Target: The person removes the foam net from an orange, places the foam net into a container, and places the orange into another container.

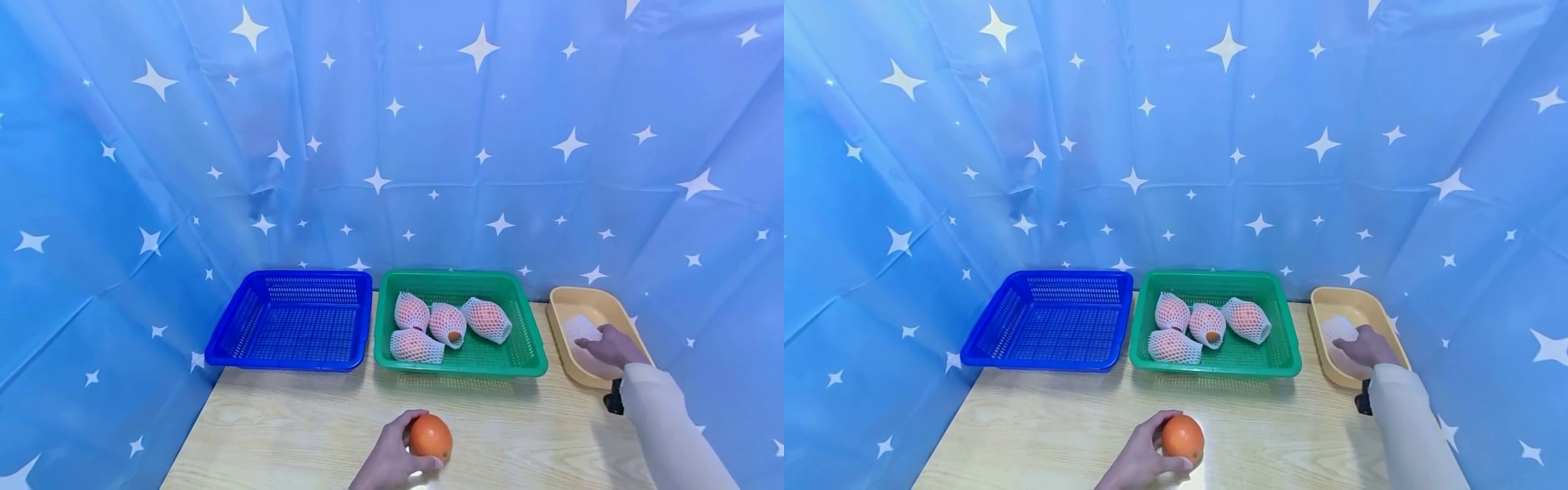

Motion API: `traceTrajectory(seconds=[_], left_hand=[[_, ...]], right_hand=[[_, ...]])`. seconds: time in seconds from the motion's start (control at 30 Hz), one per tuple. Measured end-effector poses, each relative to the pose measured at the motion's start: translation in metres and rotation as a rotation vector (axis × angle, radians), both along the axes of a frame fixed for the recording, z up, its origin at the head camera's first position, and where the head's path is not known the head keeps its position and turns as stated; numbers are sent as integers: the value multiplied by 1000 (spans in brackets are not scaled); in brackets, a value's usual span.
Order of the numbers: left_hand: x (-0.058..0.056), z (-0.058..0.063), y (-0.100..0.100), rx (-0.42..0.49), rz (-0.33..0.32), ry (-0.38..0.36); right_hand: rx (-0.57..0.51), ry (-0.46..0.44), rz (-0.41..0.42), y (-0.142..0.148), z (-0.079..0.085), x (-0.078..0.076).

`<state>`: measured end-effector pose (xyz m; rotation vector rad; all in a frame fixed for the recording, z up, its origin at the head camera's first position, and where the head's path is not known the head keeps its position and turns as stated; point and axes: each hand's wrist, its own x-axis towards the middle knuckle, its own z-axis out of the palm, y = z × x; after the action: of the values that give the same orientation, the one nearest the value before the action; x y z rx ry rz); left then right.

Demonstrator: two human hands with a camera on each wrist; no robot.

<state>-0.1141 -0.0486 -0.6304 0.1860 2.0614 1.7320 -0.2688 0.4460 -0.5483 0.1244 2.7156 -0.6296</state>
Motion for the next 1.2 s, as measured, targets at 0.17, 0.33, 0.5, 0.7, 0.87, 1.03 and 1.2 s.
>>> traceTrajectory(seconds=[0.17, 0.33, 0.5, 0.7, 0.87, 1.03, 1.2], left_hand=[[0, 1, 0, -4, -1, -1], [0, 2, 1, -5, 6, -3], [1, 4, 2, -9, 12, -18], [2, 7, 0, -42, 20, -8], [3, 14, -6, -46, 40, 33], [-1, 25, -16, -45, 63, 95], [-8, 36, -28, -77, 100, 171]], right_hand=[[28, 26, -4, 2, -1, 3], [22, 45, -5, 1, -1, 5], [12, 84, 11, -6, 2, 9], [-58, 106, -10, -26, 10, 12], [-89, 160, 0, -43, 16, 13], [-125, 202, 6, -67, 26, 13], [-153, 265, 23, -99, 35, 12]])
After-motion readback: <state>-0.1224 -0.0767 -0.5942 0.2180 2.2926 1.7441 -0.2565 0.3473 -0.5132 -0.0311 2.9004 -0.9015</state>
